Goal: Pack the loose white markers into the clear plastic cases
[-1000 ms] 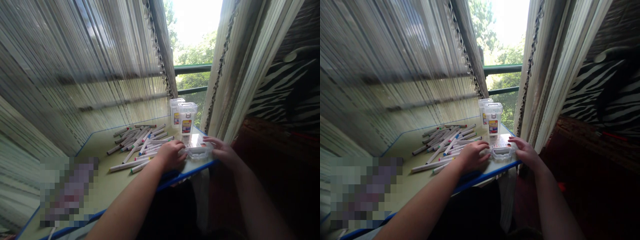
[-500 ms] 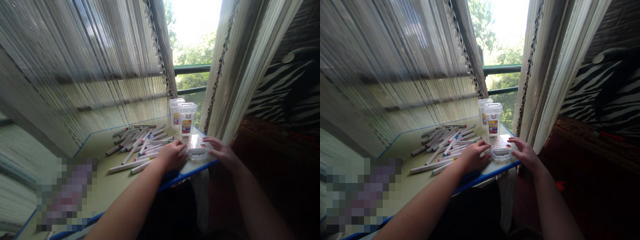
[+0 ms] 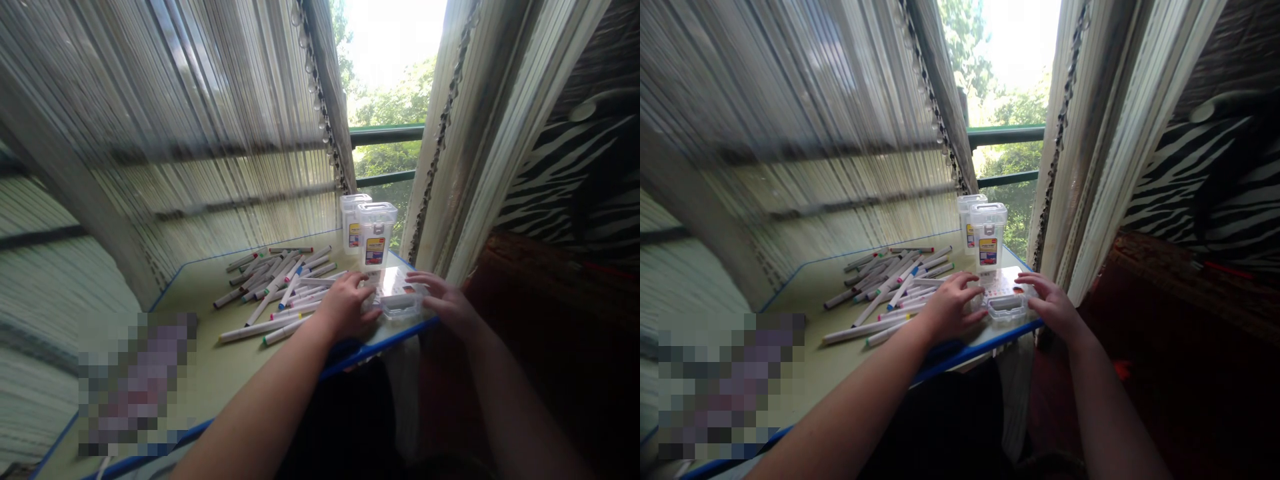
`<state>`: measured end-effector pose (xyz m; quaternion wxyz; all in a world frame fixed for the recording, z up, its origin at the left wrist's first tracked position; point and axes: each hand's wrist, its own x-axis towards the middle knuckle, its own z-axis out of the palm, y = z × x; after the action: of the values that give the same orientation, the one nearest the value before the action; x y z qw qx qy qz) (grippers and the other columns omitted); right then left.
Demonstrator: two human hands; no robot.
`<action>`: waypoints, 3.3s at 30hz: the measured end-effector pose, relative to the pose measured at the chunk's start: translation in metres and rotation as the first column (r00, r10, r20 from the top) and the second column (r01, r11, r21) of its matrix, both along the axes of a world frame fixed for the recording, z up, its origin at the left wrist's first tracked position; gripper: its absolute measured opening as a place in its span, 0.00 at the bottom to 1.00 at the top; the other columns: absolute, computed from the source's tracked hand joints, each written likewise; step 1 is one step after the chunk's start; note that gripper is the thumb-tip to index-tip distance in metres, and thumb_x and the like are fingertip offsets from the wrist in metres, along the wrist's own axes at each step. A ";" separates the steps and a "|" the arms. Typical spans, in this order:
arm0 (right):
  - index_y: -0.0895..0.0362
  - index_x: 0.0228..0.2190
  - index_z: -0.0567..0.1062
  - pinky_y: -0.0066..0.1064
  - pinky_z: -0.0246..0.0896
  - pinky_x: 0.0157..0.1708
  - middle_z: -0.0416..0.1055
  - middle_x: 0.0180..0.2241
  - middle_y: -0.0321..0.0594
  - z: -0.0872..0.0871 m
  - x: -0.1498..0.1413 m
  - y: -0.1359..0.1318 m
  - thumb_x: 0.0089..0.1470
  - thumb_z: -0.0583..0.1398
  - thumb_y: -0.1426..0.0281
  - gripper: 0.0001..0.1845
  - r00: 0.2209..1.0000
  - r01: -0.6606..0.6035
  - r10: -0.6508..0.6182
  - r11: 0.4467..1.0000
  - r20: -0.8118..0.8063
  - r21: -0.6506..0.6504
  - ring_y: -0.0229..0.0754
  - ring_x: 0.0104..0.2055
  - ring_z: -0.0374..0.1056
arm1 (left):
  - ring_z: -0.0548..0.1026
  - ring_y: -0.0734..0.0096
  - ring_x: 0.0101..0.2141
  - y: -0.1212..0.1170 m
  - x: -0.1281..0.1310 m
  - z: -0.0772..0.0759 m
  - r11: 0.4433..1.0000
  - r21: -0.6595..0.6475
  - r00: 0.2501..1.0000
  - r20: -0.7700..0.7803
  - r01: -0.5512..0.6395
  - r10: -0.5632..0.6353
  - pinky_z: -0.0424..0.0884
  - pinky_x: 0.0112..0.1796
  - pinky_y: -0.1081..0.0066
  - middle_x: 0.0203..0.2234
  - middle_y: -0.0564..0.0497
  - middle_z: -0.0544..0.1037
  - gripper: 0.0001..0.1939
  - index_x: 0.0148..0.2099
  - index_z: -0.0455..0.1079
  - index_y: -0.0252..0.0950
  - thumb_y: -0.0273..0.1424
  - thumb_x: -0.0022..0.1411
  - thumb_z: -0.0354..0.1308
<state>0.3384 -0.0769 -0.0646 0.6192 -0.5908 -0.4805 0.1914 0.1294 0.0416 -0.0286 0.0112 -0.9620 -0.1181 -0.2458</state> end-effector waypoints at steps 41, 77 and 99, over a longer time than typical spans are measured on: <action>0.55 0.41 0.70 0.50 0.57 0.56 0.65 0.55 0.54 0.001 -0.002 0.004 0.34 0.68 0.51 0.34 0.974 0.001 0.058 0.966 0.220 -0.259 0.60 0.58 0.62 | 0.80 0.63 0.33 0.004 0.000 0.004 0.982 0.177 0.863 0.503 -0.059 -0.039 0.76 0.34 0.68 0.31 0.42 0.80 0.18 0.40 0.72 0.30 0.41 0.65 0.52; 0.54 0.25 0.73 0.47 0.61 0.51 0.73 0.48 0.51 -0.008 -0.005 0.011 0.46 0.60 0.52 0.18 0.847 0.068 0.020 0.987 0.532 -0.146 0.55 0.51 0.69 | 0.79 0.64 0.37 -0.003 -0.008 0.010 0.960 0.262 0.820 0.567 -0.094 -0.074 0.76 0.40 0.68 0.33 0.44 0.80 0.14 0.42 0.71 0.32 0.38 0.63 0.55; 0.53 0.21 0.68 0.35 0.69 0.26 0.77 0.30 0.43 0.017 -0.061 0.009 0.37 0.67 0.48 0.23 0.959 0.279 -0.266 0.947 -0.095 0.161 0.45 0.26 0.73 | 0.74 0.70 0.21 0.023 -0.074 0.048 0.838 -0.419 0.425 0.726 -0.349 0.540 0.65 0.24 0.74 0.17 0.51 0.74 0.20 0.35 0.73 0.34 0.46 0.64 0.50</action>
<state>0.2771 -0.0679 -0.0476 0.7053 -0.5884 -0.3865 0.0828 0.0555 0.0647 0.0198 -0.0788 -0.6614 -0.3847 -0.6390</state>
